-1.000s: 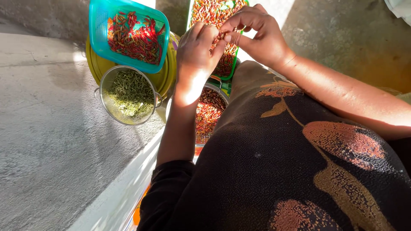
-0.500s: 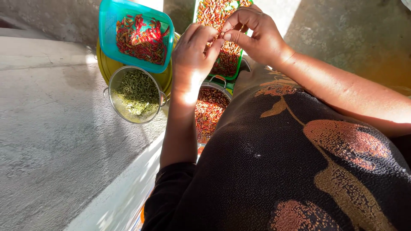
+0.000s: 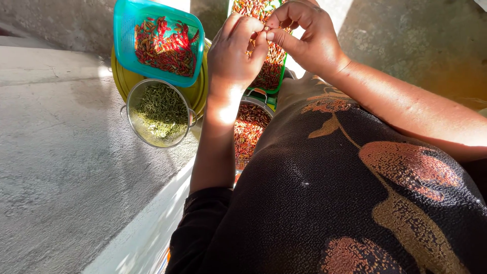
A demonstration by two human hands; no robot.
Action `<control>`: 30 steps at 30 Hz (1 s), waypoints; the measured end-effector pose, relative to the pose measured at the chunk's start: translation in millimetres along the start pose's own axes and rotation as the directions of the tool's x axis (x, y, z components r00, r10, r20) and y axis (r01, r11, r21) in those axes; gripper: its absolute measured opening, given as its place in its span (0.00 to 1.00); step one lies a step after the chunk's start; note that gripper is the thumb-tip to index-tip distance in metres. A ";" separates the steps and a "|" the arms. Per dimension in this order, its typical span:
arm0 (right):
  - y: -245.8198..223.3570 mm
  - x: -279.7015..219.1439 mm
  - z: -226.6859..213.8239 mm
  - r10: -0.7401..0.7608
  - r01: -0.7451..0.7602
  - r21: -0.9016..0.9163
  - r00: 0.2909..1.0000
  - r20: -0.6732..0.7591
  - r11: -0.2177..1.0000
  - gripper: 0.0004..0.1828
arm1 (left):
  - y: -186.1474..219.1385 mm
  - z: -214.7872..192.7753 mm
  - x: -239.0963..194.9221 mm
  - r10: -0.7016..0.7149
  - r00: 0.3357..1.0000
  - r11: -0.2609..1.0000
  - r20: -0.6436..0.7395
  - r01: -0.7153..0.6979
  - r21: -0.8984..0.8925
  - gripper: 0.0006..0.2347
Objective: The person removes stems from dried red chilies one at a time by hand and places the de-stemmed chilies into a blue basket. The person also picks up and handles green leafy material in a metal bowl.
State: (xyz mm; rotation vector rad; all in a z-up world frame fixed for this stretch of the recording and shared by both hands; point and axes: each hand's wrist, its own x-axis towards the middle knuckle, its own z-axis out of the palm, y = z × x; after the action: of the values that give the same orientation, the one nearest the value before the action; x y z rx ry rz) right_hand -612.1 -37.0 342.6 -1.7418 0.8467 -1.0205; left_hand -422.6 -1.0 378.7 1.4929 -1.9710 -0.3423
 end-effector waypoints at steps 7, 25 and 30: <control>-8.6 1.8 -0.9 0.033 -0.031 0.085 0.999 -0.029 0.996 0.03 | 9.6 -0.7 13.0 -0.043 0.998 0.997 0.055 0.039 0.062 0.04; 3.1 0.3 -11.6 0.166 -0.162 0.333 0.986 0.019 0.929 0.04 | 18.7 -16.5 28.8 -0.055 0.998 0.924 0.020 0.058 -0.378 0.05; 8.4 -0.5 -12.2 0.191 -0.188 0.471 0.981 0.042 0.862 0.03 | 6.1 -10.2 20.6 -0.111 0.984 0.841 0.139 0.167 -0.515 0.02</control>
State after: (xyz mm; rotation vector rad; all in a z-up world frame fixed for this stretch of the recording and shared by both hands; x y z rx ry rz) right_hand -624.2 -43.9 337.5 -1.2150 0.6840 -0.9989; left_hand -424.1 -16.5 396.6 1.2698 -1.6548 -0.9606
